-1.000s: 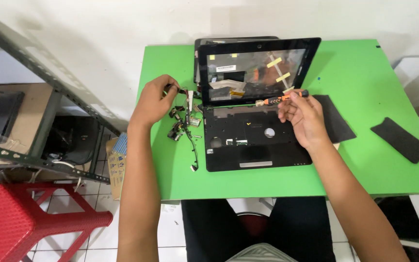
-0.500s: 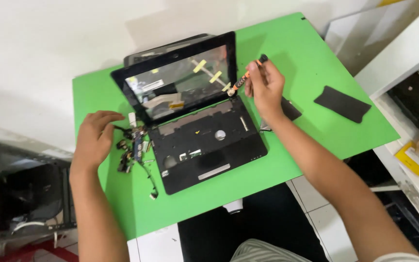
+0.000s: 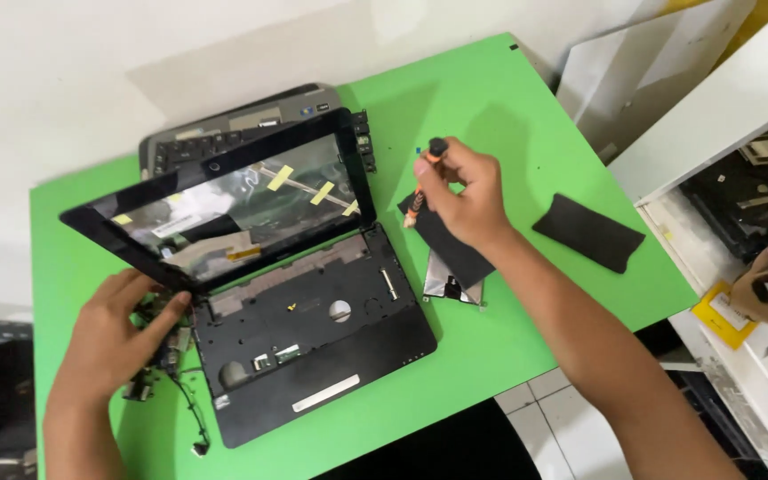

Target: Disassembling and repairing internal components of a laptop on a green surface using a screwdriver.

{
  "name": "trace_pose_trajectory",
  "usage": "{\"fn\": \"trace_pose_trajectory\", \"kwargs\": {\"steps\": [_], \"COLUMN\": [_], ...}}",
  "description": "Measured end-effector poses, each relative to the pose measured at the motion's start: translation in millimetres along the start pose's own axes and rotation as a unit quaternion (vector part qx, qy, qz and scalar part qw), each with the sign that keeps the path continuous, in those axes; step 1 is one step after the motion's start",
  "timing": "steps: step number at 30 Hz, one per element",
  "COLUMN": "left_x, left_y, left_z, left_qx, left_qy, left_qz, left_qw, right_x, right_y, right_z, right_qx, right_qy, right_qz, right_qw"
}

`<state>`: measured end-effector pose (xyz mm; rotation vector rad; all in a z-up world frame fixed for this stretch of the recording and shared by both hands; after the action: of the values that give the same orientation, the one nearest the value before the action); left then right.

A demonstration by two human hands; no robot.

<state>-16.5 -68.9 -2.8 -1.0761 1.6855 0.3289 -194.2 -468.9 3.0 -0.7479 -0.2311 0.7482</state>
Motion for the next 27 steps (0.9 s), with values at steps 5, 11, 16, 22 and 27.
{"fn": "trace_pose_trajectory", "kwargs": {"steps": [5, 11, 16, 22, 27], "left_x": [9, 4, -4, -23, -33], "left_y": [3, 7, 13, 9, 13], "left_z": [20, 19, 23, 16, 9], "left_qx": [0.044, 0.033, -0.007, 0.007, 0.013], "left_qy": [0.019, 0.021, 0.056, 0.084, 0.094], "left_qz": [-0.034, -0.034, -0.056, -0.099, -0.112], "left_qw": [0.998, 0.999, 0.997, 0.992, 0.989], "right_x": [3, 7, 11, 16, 19], "right_y": [6, 11, 26, 23, 33], "right_z": [-4, -2, -14, -6, -10], "right_qx": [-0.001, 0.03, 0.059, 0.057, 0.088], "right_qy": [0.024, 0.01, 0.029, 0.019, 0.01], "right_qz": [0.036, 0.07, 0.057, 0.053, -0.006], "right_qw": [0.999, 0.997, 0.996, 0.997, 0.996]}}
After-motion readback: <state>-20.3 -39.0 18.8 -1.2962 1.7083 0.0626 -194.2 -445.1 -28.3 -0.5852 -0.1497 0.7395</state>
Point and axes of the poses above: each hand's wrist, its own y-axis away from the middle knuckle, its own x-axis out of the palm, z = x × y, the point moved 1 cm from there along -y, towards the middle knuckle, and after that the axes turned 14 degrees about -z, right-handed, at the moved point
